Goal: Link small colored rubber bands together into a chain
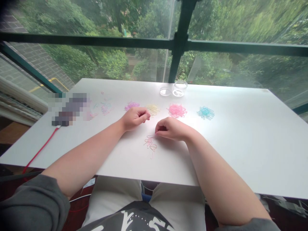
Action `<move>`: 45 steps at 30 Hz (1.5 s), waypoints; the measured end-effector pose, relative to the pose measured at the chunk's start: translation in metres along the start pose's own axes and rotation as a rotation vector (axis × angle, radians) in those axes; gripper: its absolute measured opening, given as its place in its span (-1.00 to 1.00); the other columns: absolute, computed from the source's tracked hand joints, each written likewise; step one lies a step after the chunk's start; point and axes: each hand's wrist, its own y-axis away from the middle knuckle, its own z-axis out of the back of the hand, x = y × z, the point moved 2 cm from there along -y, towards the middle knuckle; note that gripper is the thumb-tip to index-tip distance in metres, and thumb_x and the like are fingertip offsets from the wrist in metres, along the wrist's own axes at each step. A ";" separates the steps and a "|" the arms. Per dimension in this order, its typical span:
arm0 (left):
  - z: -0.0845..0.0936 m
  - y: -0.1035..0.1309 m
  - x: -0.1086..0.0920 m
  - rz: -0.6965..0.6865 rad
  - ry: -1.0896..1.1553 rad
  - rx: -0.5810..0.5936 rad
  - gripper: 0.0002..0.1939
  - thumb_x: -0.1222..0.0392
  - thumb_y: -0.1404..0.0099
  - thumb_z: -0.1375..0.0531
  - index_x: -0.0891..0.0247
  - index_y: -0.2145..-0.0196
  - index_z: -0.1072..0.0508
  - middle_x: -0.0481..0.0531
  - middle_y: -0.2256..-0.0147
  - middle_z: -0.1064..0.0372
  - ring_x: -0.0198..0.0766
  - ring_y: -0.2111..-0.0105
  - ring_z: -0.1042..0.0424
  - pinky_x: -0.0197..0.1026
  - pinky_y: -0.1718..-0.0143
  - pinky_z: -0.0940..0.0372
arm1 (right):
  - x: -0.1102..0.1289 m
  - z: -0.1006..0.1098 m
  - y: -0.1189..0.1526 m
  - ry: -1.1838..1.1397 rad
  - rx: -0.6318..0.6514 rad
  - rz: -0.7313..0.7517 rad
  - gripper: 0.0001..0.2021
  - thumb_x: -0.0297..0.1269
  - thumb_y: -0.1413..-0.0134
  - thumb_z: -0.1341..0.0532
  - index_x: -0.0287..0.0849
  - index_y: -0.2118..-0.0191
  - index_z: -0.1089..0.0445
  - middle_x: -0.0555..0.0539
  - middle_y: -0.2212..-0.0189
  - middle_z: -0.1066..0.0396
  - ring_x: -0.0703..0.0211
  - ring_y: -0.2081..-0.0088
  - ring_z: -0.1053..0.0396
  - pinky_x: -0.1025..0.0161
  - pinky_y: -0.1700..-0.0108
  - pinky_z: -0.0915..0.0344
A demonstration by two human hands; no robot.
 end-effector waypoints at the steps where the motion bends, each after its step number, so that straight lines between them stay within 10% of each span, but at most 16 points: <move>1: 0.000 0.000 0.000 0.004 0.000 0.020 -0.71 0.12 -0.23 -0.04 0.34 0.49 -0.42 -0.06 0.59 -0.30 -0.40 0.55 -0.25 -0.34 0.48 -0.14 | -0.001 0.001 0.000 -0.031 0.004 0.001 -0.90 -0.32 0.08 -0.18 -0.18 0.45 -0.44 0.03 0.59 -0.37 0.34 0.57 -0.20 0.36 0.52 -0.08; 9: -0.006 0.007 -0.007 0.001 0.062 0.272 -0.82 0.16 -0.12 -0.16 0.30 0.38 -0.49 -0.04 0.52 -0.40 -0.43 0.58 -0.24 -0.35 0.52 -0.14 | -0.009 0.000 -0.004 -0.172 -0.059 -0.004 -0.87 -0.27 0.04 -0.15 -0.21 0.42 -0.37 0.03 0.58 -0.30 0.35 0.56 -0.18 0.37 0.52 -0.10; 27: -0.005 0.011 -0.012 -0.086 -0.027 0.348 -0.87 0.18 -0.03 -0.23 0.24 0.44 -0.53 -0.03 0.50 -0.40 -0.37 0.51 -0.28 -0.31 0.43 -0.20 | -0.015 -0.003 -0.006 -0.421 -0.048 0.008 -0.88 -0.26 0.02 -0.16 -0.21 0.42 -0.28 0.07 0.62 -0.25 0.36 0.60 -0.18 0.39 0.57 -0.09; 45: -0.005 0.007 -0.002 0.014 -0.015 0.076 -0.89 0.21 -0.07 -0.19 0.29 0.51 -0.47 -0.02 0.53 -0.43 -0.40 0.55 -0.29 -0.33 0.50 -0.19 | -0.008 -0.003 -0.008 -0.467 -0.170 -0.018 -0.86 -0.24 -0.05 -0.12 -0.19 0.44 -0.24 0.10 0.67 -0.20 0.38 0.64 -0.12 0.38 0.59 -0.03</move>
